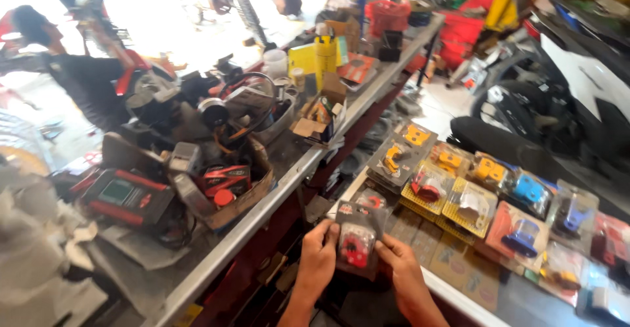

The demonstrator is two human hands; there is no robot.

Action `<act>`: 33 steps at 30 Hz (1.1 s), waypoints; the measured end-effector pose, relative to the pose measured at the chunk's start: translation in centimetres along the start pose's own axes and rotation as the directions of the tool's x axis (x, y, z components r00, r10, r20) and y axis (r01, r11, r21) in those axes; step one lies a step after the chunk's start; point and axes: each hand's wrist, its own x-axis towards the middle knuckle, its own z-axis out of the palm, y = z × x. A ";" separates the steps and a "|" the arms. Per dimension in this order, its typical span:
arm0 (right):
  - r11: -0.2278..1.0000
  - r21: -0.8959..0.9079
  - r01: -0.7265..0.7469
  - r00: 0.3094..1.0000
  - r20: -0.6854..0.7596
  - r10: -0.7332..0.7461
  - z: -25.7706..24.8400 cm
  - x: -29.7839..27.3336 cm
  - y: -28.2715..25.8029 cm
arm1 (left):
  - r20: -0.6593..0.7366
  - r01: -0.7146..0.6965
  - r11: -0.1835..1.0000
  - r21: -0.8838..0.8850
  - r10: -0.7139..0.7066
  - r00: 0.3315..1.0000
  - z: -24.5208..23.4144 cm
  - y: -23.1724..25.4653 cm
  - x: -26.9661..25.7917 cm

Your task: The person takes various small motorcycle parts in individual plastic packages from a wall-mounted rack and arranges them on a display counter, then moves another part package back toward the wall rack.

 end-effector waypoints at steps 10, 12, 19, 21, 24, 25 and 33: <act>0.995 -0.091 0.051 0.955 -0.287 -0.075 3.7 0.3 -1.2 | 0.142 -0.070 0.997 0.019 0.067 0.988 -0.1 -2.0 5.8; 0.988 -0.129 0.079 0.928 -0.351 -0.120 3.7 0.9 -1.8 | 0.159 -0.081 0.993 0.083 0.067 0.985 0.2 -1.8 6.6; 0.990 -0.138 0.006 0.872 -0.483 -0.072 2.8 3.3 -2.9 | 0.204 -0.094 0.965 0.243 0.044 0.978 1.6 0.2 10.1; 0.990 -0.143 0.017 0.873 -0.480 -0.084 2.6 4.4 -3.7 | 0.212 -0.073 0.947 0.313 0.005 0.977 1.8 0.9 10.9; 0.983 -0.174 0.052 0.878 -0.462 -0.128 2.4 4.6 -3.5 | 0.217 -0.065 0.944 0.323 -0.007 0.976 2.2 0.8 11.8; 0.984 -0.173 0.044 0.874 -0.470 -0.122 2.3 4.9 -3.6 | 0.219 -0.067 0.948 0.312 -0.004 0.976 2.2 0.7 11.9; 0.981 -0.195 0.010 0.868 -0.486 -0.106 2.5 4.7 -4.4 | 0.216 0.003 0.931 0.366 -0.088 0.972 2.6 0.6 12.2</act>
